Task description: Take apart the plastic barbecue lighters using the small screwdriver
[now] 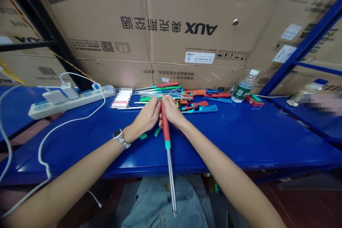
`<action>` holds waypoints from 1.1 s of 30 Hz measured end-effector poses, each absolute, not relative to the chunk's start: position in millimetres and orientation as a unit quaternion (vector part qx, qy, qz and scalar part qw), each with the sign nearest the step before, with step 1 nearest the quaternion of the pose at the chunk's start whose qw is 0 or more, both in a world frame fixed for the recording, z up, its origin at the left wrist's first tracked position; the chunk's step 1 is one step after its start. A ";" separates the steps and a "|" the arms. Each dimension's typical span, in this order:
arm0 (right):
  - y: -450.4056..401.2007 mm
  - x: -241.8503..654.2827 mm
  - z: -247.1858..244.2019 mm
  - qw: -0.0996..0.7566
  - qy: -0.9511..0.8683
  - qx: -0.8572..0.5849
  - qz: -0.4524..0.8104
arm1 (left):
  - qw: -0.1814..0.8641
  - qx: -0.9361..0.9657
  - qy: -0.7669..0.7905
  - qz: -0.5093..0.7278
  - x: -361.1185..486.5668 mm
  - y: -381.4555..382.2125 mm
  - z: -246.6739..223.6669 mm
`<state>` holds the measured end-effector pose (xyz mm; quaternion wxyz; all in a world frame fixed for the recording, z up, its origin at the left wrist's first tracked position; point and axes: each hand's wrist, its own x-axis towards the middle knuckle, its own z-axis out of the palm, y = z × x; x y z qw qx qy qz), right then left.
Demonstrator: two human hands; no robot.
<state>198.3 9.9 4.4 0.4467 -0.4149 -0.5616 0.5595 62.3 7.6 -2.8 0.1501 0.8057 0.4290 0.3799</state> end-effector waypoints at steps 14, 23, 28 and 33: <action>10.7 200.4 -6.2 0.422 -0.612 -0.419 0.521 | 0.520 0.629 0.451 0.361 67.4 18.7 -0.3; 10.9 201.1 -1.5 0.435 -0.576 -0.414 0.556 | 0.188 0.786 0.444 0.387 56.1 12.6 3.2; 8.1 198.7 0.6 0.445 -0.519 -0.394 0.614 | 0.049 0.864 0.391 0.314 52.3 14.7 -1.5; 4.7 197.1 1.2 0.434 -0.518 -0.395 0.622 | 0.060 0.866 0.399 0.294 52.2 17.2 -1.5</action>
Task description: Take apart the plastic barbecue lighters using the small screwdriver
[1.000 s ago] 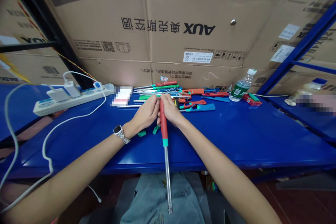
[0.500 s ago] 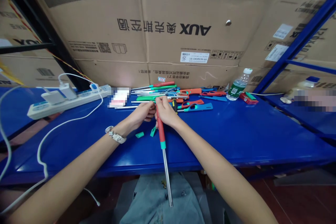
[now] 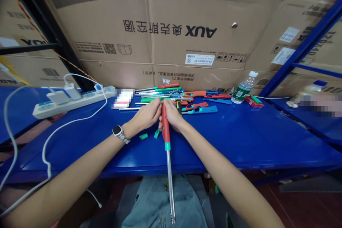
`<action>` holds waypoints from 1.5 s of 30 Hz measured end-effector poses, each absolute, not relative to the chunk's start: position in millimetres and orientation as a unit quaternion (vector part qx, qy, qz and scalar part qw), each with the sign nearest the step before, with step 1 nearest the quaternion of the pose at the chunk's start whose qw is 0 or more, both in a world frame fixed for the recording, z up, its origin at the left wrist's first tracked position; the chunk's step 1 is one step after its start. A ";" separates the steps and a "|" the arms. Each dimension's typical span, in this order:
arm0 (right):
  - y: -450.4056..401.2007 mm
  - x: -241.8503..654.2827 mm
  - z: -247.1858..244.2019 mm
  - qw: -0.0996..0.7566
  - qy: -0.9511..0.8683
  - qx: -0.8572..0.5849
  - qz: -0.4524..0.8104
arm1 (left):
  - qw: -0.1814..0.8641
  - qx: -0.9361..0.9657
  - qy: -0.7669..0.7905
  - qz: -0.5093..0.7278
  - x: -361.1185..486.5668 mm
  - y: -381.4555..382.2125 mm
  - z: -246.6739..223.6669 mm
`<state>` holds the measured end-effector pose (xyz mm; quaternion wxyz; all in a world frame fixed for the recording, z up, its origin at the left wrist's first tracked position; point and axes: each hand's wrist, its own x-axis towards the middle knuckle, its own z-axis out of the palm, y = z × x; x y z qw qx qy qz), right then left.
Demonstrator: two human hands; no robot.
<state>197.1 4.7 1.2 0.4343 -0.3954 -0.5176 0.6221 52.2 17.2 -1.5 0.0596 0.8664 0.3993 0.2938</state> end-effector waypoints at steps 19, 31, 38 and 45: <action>6.0 197.5 2.0 0.451 -0.500 -0.412 0.614 | 0.082 0.845 0.420 0.322 57.2 12.1 -1.5; 7.1 197.9 1.9 0.461 -0.523 -0.392 0.600 | 0.185 0.799 0.441 0.365 63.3 17.5 -1.2; 6.6 196.8 1.5 0.462 -0.495 -0.394 0.622 | 0.043 0.859 0.407 0.309 54.7 16.8 0.9; 4.5 196.2 2.3 0.469 -0.533 -0.388 0.588 | 0.187 0.789 0.428 0.399 62.4 28.4 -3.3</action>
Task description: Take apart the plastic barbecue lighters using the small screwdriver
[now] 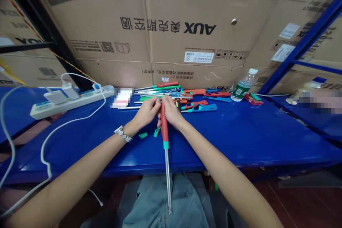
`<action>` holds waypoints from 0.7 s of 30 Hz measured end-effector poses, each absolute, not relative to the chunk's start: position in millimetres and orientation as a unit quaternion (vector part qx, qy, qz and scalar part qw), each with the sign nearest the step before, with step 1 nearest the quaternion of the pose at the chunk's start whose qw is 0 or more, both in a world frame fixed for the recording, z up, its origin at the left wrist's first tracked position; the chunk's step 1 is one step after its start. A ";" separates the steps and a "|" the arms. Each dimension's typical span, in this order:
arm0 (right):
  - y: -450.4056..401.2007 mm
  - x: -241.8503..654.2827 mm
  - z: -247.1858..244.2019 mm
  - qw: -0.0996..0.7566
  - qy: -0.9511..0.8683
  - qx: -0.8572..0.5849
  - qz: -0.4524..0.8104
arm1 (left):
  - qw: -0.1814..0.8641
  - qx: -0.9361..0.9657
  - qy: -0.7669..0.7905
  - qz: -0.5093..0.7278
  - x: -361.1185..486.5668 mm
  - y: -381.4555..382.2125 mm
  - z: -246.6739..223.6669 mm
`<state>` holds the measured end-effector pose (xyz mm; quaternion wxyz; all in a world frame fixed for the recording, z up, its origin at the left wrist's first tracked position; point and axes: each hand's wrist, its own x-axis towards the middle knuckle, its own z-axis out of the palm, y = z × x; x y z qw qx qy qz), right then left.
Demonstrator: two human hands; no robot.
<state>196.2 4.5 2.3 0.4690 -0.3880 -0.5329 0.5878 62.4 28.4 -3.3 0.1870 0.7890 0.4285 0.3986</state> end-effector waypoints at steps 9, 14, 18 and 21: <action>15.3 215.1 2.7 0.497 -0.512 -0.407 0.570 | 0.130 0.876 0.409 0.220 12.6 42.9 -4.4; 17.8 219.4 -1.7 0.488 -0.517 -0.410 0.572 | 0.079 0.883 0.433 0.160 9.5 39.8 -5.8; 17.3 218.0 -2.5 0.485 -0.516 -0.415 0.571 | 0.054 0.868 0.457 0.186 11.7 41.3 -8.6; 17.6 217.6 -2.3 0.493 -0.511 -0.423 0.562 | 0.057 0.856 0.459 0.229 10.6 42.1 -7.3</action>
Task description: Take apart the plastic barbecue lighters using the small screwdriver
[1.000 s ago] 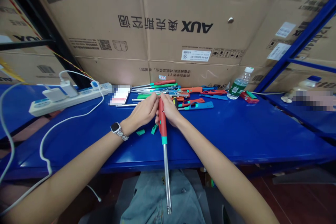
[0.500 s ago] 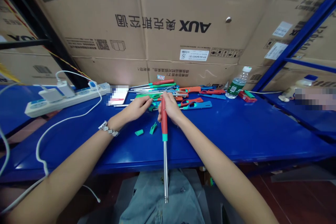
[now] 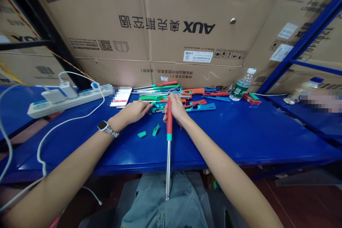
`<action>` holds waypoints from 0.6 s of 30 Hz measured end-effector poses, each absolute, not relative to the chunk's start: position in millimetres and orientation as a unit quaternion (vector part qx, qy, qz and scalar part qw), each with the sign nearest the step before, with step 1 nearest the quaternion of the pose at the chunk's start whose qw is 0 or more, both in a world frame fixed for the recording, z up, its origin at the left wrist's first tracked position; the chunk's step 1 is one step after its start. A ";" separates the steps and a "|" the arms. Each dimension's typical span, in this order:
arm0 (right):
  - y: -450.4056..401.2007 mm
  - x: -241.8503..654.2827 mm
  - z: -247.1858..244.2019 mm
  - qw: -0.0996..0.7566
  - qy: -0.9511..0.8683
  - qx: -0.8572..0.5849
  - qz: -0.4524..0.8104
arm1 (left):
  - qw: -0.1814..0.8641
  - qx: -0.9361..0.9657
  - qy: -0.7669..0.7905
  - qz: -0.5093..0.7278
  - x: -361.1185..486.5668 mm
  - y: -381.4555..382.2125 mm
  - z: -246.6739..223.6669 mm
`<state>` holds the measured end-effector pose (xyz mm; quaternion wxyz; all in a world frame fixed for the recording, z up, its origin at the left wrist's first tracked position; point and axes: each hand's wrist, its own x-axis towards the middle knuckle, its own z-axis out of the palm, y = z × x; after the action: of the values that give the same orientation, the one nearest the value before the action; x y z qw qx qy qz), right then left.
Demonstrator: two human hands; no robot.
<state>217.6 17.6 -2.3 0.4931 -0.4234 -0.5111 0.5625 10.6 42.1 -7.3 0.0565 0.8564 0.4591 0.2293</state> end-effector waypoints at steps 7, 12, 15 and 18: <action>25.6 221.2 1.8 0.588 -0.441 -0.476 0.484 | 0.227 0.839 0.374 0.322 25.7 23.3 10.4; 26.3 223.3 5.3 0.650 -0.373 -0.493 0.442 | 0.508 0.773 0.299 0.236 29.9 7.1 25.5; 26.3 226.6 5.1 0.672 -0.372 -0.492 0.410 | 0.531 0.775 0.296 0.175 20.9 5.9 35.8; 27.8 234.8 4.1 0.661 -0.376 -0.495 0.420 | 0.492 0.785 0.339 0.166 8.5 13.6 40.4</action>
<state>234.8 27.8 4.1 0.6610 -0.4954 -0.3762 0.4198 8.5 13.6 40.4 0.4920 0.7845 0.3390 0.1658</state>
